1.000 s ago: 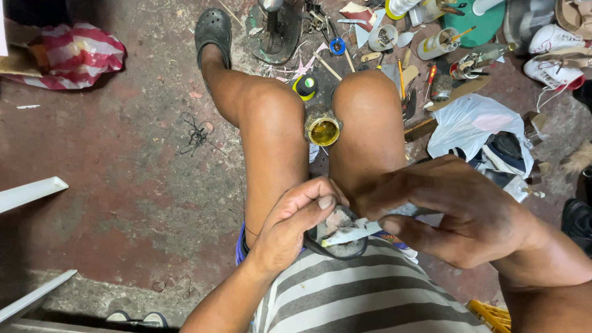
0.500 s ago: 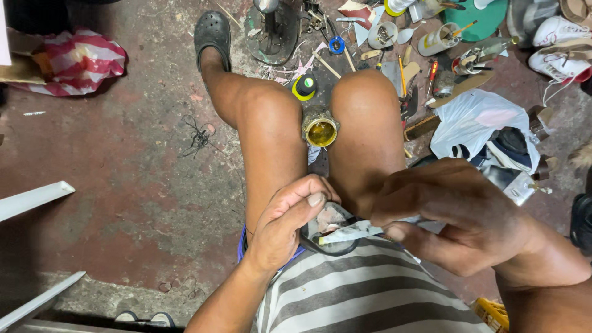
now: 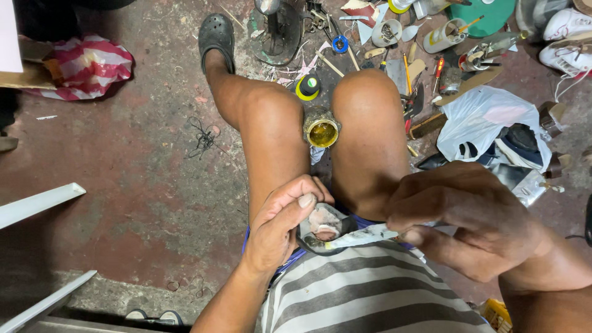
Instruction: The person sits on the floor and uses a white stick to apply a yellow substance from a small container onto the sole of a black shoe. The person holds the shoe in one hand and applies the substance with the other, then places the shoe down.
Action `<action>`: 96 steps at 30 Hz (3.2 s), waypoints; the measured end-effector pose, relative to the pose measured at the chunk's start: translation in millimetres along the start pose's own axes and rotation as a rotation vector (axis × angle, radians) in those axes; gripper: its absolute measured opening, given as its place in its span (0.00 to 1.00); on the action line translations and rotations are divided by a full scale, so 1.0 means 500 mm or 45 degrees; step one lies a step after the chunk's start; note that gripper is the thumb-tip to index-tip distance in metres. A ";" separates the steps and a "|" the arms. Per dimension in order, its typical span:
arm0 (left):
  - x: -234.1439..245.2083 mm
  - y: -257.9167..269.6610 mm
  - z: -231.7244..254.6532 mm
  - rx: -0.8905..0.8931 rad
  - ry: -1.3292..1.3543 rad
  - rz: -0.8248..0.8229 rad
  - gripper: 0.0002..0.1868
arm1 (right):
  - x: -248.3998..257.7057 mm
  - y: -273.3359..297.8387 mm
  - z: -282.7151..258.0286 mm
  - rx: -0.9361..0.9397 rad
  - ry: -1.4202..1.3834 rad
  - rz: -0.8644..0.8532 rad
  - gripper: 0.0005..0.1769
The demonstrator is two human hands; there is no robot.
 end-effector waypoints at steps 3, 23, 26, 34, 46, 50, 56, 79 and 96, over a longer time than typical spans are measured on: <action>0.005 0.000 -0.003 0.013 0.128 0.006 0.15 | -0.011 0.004 0.009 0.070 0.024 0.039 0.09; 0.039 0.065 0.003 -0.086 0.133 -0.008 0.22 | -0.058 -0.092 0.097 -0.239 0.778 0.243 0.16; 0.038 0.064 0.003 -0.092 0.147 -0.022 0.23 | -0.092 -0.120 0.147 -0.182 0.899 0.237 0.11; 0.046 0.070 0.001 -0.038 0.085 0.190 0.16 | -0.084 -0.136 0.199 -0.177 0.679 0.354 0.15; 0.057 0.059 0.011 -0.140 -0.203 0.287 0.17 | 0.014 0.043 0.123 -0.150 -0.977 0.681 0.17; 0.054 0.055 0.002 -0.111 -0.212 0.340 0.17 | -0.004 0.099 0.076 -0.067 -1.039 0.909 0.14; 0.048 0.054 -0.002 -0.087 -0.233 0.364 0.17 | -0.006 0.084 0.030 -0.043 -0.374 0.605 0.08; 0.064 0.068 0.010 -0.232 -0.227 0.165 0.22 | -0.017 0.009 0.000 0.523 0.721 -0.180 0.18; 0.072 0.054 0.005 -0.183 -0.259 0.163 0.24 | -0.013 0.006 0.006 0.553 0.742 0.038 0.15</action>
Point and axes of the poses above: each hand's wrist, its own y-axis away from the middle knuckle, its own x-axis out of the back of the hand, z = x × y, the point moved 2 cm from there along -y, towards the middle knuckle, and after that the axes turned 7 degrees about -x, right-handed, at the moved point
